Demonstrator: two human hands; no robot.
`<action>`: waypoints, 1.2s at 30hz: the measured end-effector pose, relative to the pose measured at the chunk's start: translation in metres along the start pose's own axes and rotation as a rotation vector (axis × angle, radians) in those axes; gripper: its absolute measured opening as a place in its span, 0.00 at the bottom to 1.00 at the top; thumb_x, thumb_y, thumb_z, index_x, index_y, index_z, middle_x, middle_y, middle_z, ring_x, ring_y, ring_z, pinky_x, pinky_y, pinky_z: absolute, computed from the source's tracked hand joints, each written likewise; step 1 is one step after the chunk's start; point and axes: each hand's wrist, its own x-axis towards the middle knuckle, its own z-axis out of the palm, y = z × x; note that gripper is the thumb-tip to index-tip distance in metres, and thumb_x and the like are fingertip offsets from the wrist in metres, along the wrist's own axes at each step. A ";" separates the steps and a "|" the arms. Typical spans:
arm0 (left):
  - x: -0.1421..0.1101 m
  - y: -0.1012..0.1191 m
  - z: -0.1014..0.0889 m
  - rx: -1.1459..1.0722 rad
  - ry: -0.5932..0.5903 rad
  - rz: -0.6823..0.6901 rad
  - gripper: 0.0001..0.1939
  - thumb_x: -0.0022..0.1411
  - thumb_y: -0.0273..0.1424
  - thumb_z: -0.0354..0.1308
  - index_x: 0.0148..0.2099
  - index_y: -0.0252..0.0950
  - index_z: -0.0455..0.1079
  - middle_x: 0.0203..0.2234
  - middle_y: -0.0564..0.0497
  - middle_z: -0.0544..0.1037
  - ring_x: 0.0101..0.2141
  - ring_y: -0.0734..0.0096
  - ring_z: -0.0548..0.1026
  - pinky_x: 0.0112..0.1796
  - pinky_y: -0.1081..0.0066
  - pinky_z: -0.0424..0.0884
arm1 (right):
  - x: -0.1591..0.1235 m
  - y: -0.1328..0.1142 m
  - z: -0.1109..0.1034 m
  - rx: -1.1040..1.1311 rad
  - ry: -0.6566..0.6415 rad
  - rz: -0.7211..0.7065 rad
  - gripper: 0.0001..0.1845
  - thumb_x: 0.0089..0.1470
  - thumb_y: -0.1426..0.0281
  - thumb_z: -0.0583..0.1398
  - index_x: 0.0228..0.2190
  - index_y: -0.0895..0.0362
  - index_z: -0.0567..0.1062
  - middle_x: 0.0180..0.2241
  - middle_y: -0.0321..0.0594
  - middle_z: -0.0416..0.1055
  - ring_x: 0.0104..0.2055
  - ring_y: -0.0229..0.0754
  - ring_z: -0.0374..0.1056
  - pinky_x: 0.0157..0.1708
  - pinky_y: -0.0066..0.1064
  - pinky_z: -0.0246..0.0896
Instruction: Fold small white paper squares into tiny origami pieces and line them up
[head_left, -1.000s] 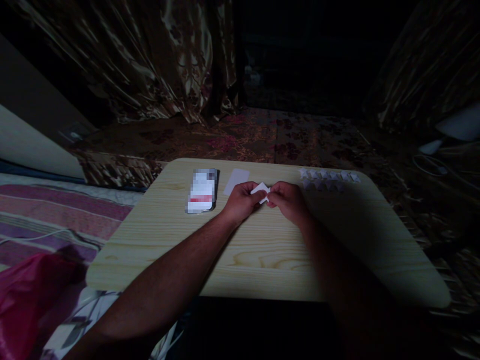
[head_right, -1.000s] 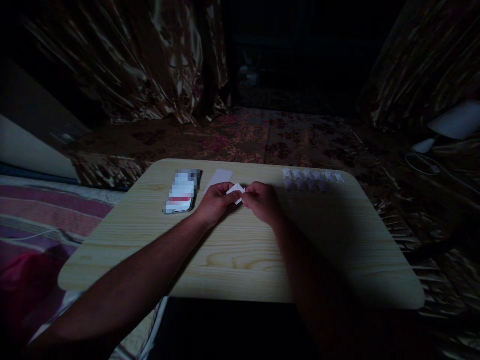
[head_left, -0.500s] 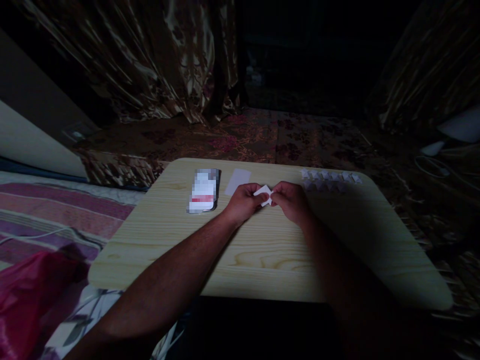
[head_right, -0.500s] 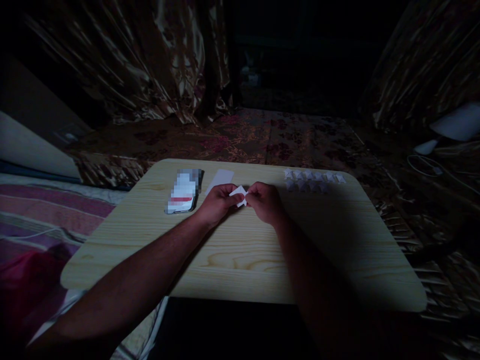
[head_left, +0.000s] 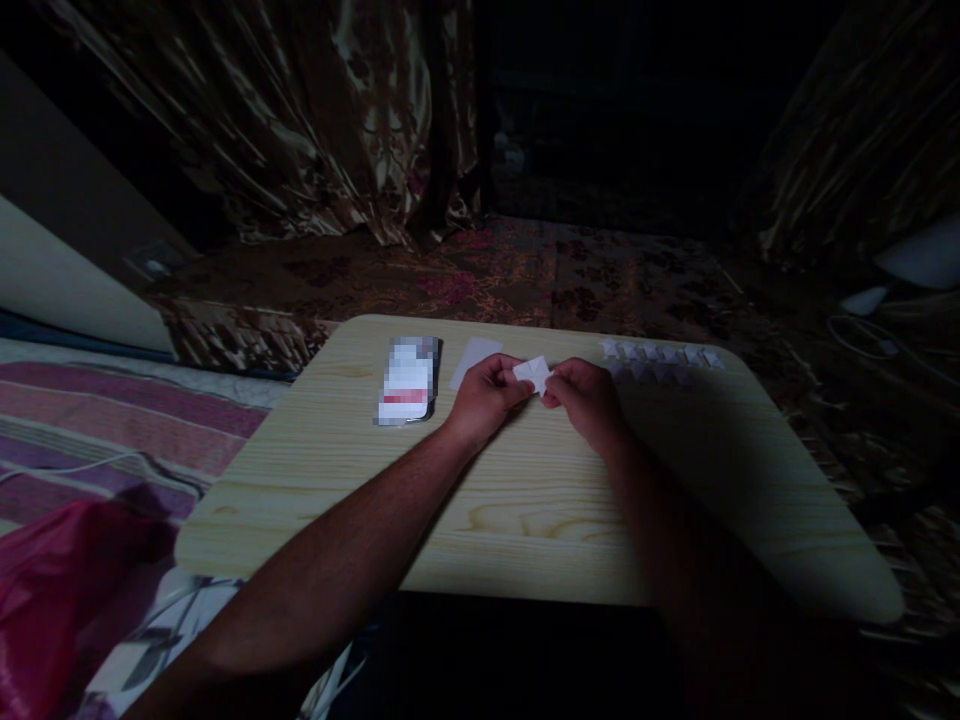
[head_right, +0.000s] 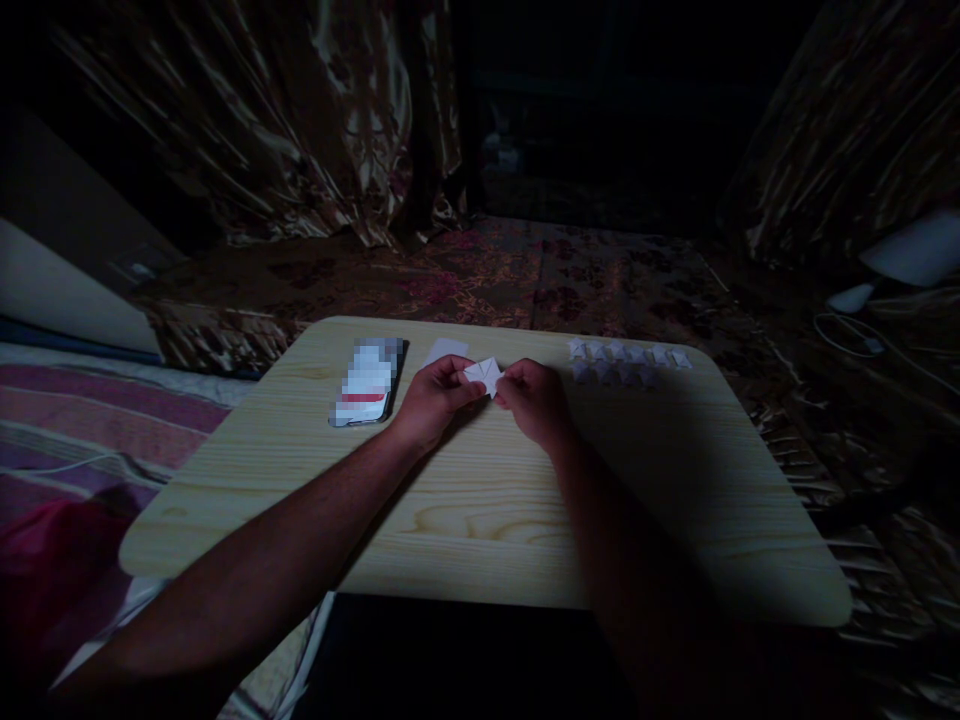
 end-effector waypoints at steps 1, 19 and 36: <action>0.000 0.000 0.000 0.001 0.012 0.009 0.19 0.41 0.30 0.70 0.37 0.33 0.69 0.19 0.57 0.71 0.19 0.80 0.66 0.22 0.77 0.59 | 0.000 0.000 0.000 0.007 -0.026 0.014 0.05 0.45 0.67 0.60 0.26 0.56 0.71 0.21 0.35 0.74 0.24 0.40 0.72 0.25 0.29 0.65; 0.000 -0.002 -0.002 0.150 -0.004 0.007 0.11 0.45 0.31 0.68 0.32 0.32 0.73 0.22 0.54 0.74 0.21 0.79 0.66 0.24 0.76 0.60 | 0.000 -0.001 0.001 0.065 -0.009 -0.078 0.16 0.44 0.65 0.63 0.37 0.56 0.71 0.30 0.36 0.74 0.30 0.39 0.71 0.28 0.28 0.65; 0.000 -0.003 -0.002 0.185 -0.032 0.015 0.13 0.49 0.37 0.66 0.32 0.33 0.70 0.21 0.53 0.74 0.20 0.78 0.66 0.23 0.76 0.61 | 0.000 0.002 0.001 -0.073 0.002 -0.127 0.08 0.46 0.69 0.62 0.32 0.57 0.74 0.26 0.36 0.74 0.27 0.39 0.71 0.28 0.28 0.64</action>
